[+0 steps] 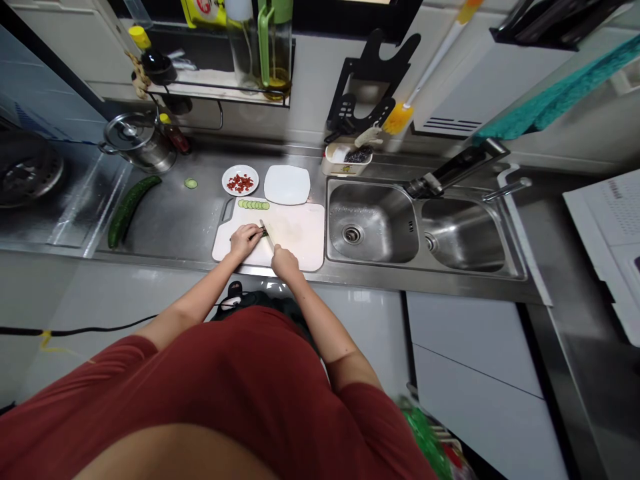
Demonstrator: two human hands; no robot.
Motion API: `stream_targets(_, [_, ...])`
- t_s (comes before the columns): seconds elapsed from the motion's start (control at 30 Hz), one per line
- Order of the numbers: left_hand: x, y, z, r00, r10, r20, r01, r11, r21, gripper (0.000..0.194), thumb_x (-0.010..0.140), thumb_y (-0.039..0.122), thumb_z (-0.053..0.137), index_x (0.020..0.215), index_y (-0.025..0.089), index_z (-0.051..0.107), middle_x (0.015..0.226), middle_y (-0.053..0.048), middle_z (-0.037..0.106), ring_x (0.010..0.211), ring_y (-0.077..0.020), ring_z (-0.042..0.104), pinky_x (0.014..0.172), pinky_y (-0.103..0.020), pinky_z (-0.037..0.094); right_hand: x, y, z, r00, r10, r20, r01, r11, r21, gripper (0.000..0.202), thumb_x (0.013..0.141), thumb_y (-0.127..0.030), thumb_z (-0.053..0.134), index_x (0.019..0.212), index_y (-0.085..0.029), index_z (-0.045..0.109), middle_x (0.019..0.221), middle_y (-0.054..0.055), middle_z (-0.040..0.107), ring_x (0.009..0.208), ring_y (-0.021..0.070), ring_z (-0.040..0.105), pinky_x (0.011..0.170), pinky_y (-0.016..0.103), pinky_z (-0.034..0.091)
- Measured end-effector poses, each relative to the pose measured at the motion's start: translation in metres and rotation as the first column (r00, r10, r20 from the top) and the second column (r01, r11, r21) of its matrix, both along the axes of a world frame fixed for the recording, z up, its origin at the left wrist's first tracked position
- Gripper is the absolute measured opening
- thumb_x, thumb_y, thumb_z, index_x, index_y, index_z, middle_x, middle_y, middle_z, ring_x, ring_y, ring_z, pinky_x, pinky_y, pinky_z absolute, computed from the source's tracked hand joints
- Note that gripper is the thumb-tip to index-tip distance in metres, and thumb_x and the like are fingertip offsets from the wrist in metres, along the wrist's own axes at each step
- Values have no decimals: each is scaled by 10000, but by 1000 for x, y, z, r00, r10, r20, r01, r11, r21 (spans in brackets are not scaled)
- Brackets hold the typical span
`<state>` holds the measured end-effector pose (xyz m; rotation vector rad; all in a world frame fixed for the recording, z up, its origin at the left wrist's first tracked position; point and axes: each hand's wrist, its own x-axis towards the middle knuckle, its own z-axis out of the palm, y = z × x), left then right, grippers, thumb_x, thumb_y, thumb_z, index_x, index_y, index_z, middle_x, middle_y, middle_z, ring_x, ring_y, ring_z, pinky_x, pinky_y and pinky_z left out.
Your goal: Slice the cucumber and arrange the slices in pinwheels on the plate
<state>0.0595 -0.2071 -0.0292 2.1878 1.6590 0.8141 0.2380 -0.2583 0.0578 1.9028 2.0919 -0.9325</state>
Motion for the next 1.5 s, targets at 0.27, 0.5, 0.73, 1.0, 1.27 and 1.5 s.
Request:
stream_targets(0.27, [0, 1, -4, 1000, 3, 3, -3, 1000, 9, 246, 932, 368, 487, 955, 257, 705, 1060, -44, 682, 983, -197, 588, 849, -330, 460, 3, -10, -3, 1000, 6, 22, -5, 1000, -7, 269, 938, -154, 343, 1162, -152, 493, 1051, 161, 659, 970, 266, 639, 768, 333, 465])
stream_targets(0.5, [0, 0, -4, 1000, 4, -2, -4, 1000, 8, 240, 931, 354, 488, 966, 259, 705, 1069, -48, 679, 984, -199, 590, 847, -334, 459, -1, -1, -4, 1000, 5, 25, -5, 1000, -13, 274, 941, -167, 350, 1174, -156, 495, 1066, 162, 654, 984, 264, 638, 784, 333, 468])
stream_targets(0.73, [0, 1, -6, 1000, 6, 5, -6, 999, 33, 244, 933, 366, 487, 948, 265, 709, 1050, -43, 683, 971, -200, 588, 821, -331, 456, -10, 9, -12, 1000, 4, 15, -4, 1000, 21, 273, 921, -146, 365, 1153, -149, 509, 1053, 165, 657, 985, 262, 640, 783, 328, 476])
stream_targets(1.0, [1, 0, -3, 1000, 7, 5, -7, 1000, 14, 244, 933, 365, 488, 951, 258, 706, 1061, -42, 682, 985, -199, 588, 836, -327, 455, -8, 4, -13, 1000, -6, 26, 5, 999, 32, 269, 922, -143, 355, 1146, -153, 505, 1055, 167, 656, 982, 261, 642, 783, 334, 478])
stream_targets(1.27, [0, 1, -6, 1000, 7, 9, -8, 999, 35, 251, 935, 378, 486, 955, 259, 706, 1045, -38, 685, 965, -191, 592, 831, -318, 458, 2, -19, -11, 998, 17, 62, -18, 1000, 8, 248, 933, -146, 360, 1145, -151, 487, 1034, 158, 661, 963, 255, 646, 773, 327, 475])
stream_targets(1.5, [1, 0, -4, 1000, 16, -8, -16, 1000, 27, 245, 935, 358, 485, 963, 256, 705, 1057, -37, 687, 975, -194, 595, 839, -318, 462, -4, -8, -12, 998, -3, 60, 3, 1000, -14, 243, 934, -145, 363, 1142, -159, 488, 1052, 156, 657, 978, 249, 642, 780, 320, 476])
